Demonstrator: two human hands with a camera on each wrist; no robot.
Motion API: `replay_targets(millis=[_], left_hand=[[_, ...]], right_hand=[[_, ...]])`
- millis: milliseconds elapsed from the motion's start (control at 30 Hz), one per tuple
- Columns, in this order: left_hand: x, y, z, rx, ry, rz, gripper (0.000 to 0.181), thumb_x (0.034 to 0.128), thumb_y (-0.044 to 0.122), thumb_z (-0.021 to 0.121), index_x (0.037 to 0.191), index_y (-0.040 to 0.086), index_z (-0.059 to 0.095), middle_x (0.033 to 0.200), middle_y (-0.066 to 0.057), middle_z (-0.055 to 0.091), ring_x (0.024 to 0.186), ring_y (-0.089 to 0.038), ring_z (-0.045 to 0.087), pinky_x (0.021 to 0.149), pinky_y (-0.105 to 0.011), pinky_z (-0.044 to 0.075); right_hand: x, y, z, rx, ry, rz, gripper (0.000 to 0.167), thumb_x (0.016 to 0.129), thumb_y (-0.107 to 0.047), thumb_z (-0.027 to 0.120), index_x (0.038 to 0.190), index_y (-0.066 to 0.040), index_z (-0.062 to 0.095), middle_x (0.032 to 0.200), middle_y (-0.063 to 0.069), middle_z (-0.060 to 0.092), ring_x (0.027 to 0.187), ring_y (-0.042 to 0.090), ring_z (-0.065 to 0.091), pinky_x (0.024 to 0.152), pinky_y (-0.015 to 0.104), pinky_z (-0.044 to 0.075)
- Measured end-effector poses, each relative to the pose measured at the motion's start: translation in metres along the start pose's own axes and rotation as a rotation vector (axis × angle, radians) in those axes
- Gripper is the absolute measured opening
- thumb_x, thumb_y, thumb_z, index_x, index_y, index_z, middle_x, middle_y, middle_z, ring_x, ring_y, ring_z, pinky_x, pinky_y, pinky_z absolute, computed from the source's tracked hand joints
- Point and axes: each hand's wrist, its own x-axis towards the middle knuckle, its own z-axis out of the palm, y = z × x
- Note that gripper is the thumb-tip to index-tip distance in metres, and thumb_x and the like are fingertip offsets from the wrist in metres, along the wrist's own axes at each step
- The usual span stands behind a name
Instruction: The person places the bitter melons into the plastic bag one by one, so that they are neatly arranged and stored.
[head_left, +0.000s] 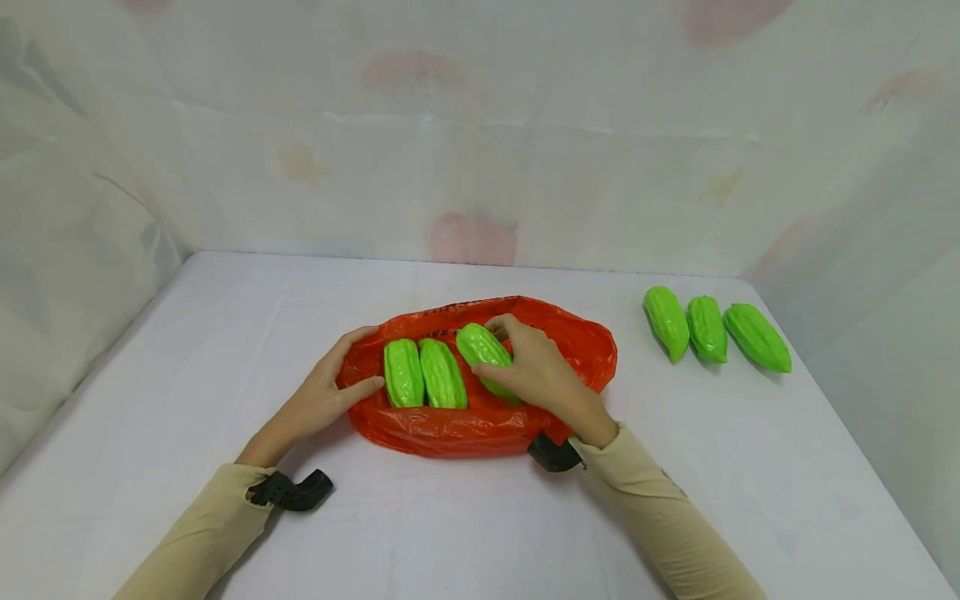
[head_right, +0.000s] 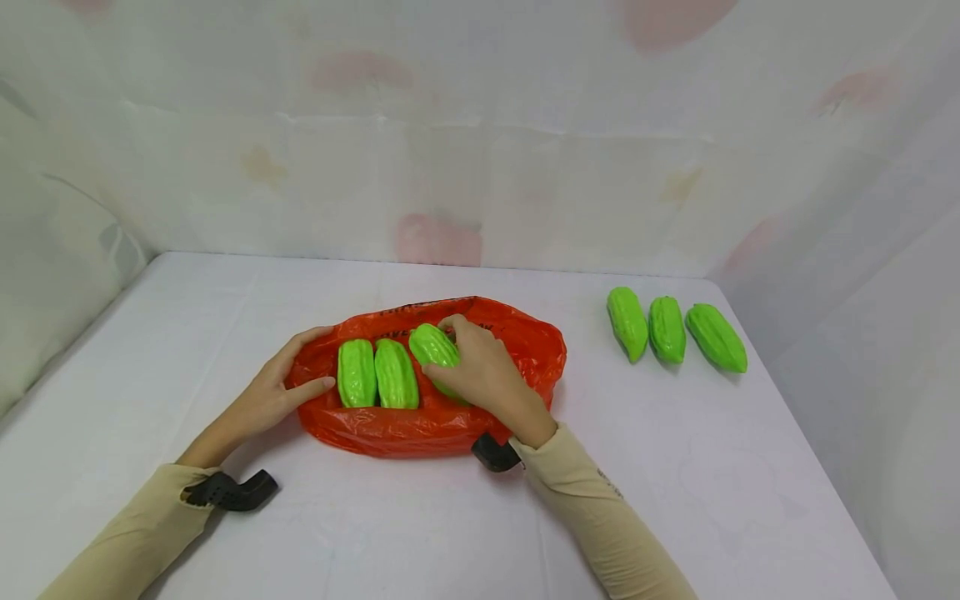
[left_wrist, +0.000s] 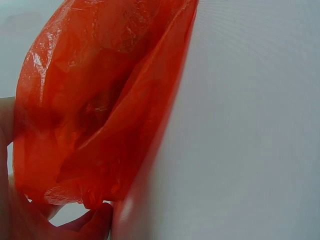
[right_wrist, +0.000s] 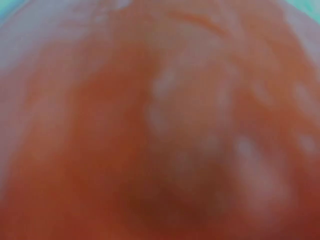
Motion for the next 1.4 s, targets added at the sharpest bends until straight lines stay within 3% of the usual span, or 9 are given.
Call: replay_targets(millis=[333, 633, 833, 1033, 1400], left_hand=[[0.001, 0.0, 0.0, 0.001, -0.004, -0.002, 0.068, 0.0953, 0.021, 0.065, 0.153, 0.02, 0.03, 0.151, -0.011, 0.042, 0.136, -0.032, 0.041, 0.108, -0.059, 0.036], [0.001, 0.002, 0.0, 0.01, -0.001, 0.005, 0.068, 0.0954, 0.021, 0.065, 0.153, 0.02, 0.03, 0.151, -0.012, 0.042, 0.136, -0.032, 0.041, 0.107, -0.059, 0.037], [0.0, 0.005, -0.001, 0.014, -0.002, -0.001, 0.067, 0.096, 0.021, 0.064, 0.153, 0.02, 0.03, 0.151, -0.012, 0.042, 0.135, -0.032, 0.042, 0.106, -0.057, 0.039], [0.0, 0.006, -0.001, -0.001, -0.007, -0.002, 0.067, 0.0958, 0.02, 0.064, 0.153, 0.02, 0.03, 0.152, -0.013, 0.041, 0.135, -0.033, 0.041, 0.106, -0.058, 0.039], [0.001, 0.006, -0.001, -0.001, -0.003, 0.001, 0.067, 0.0959, 0.02, 0.064, 0.153, 0.019, 0.03, 0.152, -0.014, 0.04, 0.137, -0.033, 0.039, 0.108, -0.059, 0.036]], right_hand=[[0.0, -0.002, 0.006, -0.074, 0.007, 0.081, 0.057, 0.088, -0.04, 0.073, 0.132, -0.009, 0.052, 0.124, 0.008, 0.066, 0.105, 0.024, 0.062, 0.085, 0.039, 0.051], [0.002, -0.001, 0.008, -0.029, -0.007, 0.087, 0.058, 0.091, -0.038, 0.07, 0.134, -0.006, 0.048, 0.116, 0.011, 0.068, 0.09, 0.021, 0.062, 0.074, 0.032, 0.05], [0.003, 0.0, 0.01, 0.023, -0.033, 0.075, 0.056, 0.093, -0.033, 0.069, 0.138, -0.007, 0.047, 0.126, 0.012, 0.066, 0.104, 0.025, 0.066, 0.085, 0.038, 0.054], [0.003, 0.0, 0.01, 0.026, -0.052, 0.047, 0.052, 0.092, -0.03, 0.071, 0.136, -0.007, 0.053, 0.129, 0.013, 0.065, 0.119, 0.028, 0.061, 0.097, 0.044, 0.051], [0.004, 0.001, 0.011, -0.003, -0.077, 0.038, 0.051, 0.092, -0.032, 0.071, 0.135, -0.009, 0.055, 0.128, 0.011, 0.064, 0.121, 0.027, 0.059, 0.099, 0.043, 0.05]])
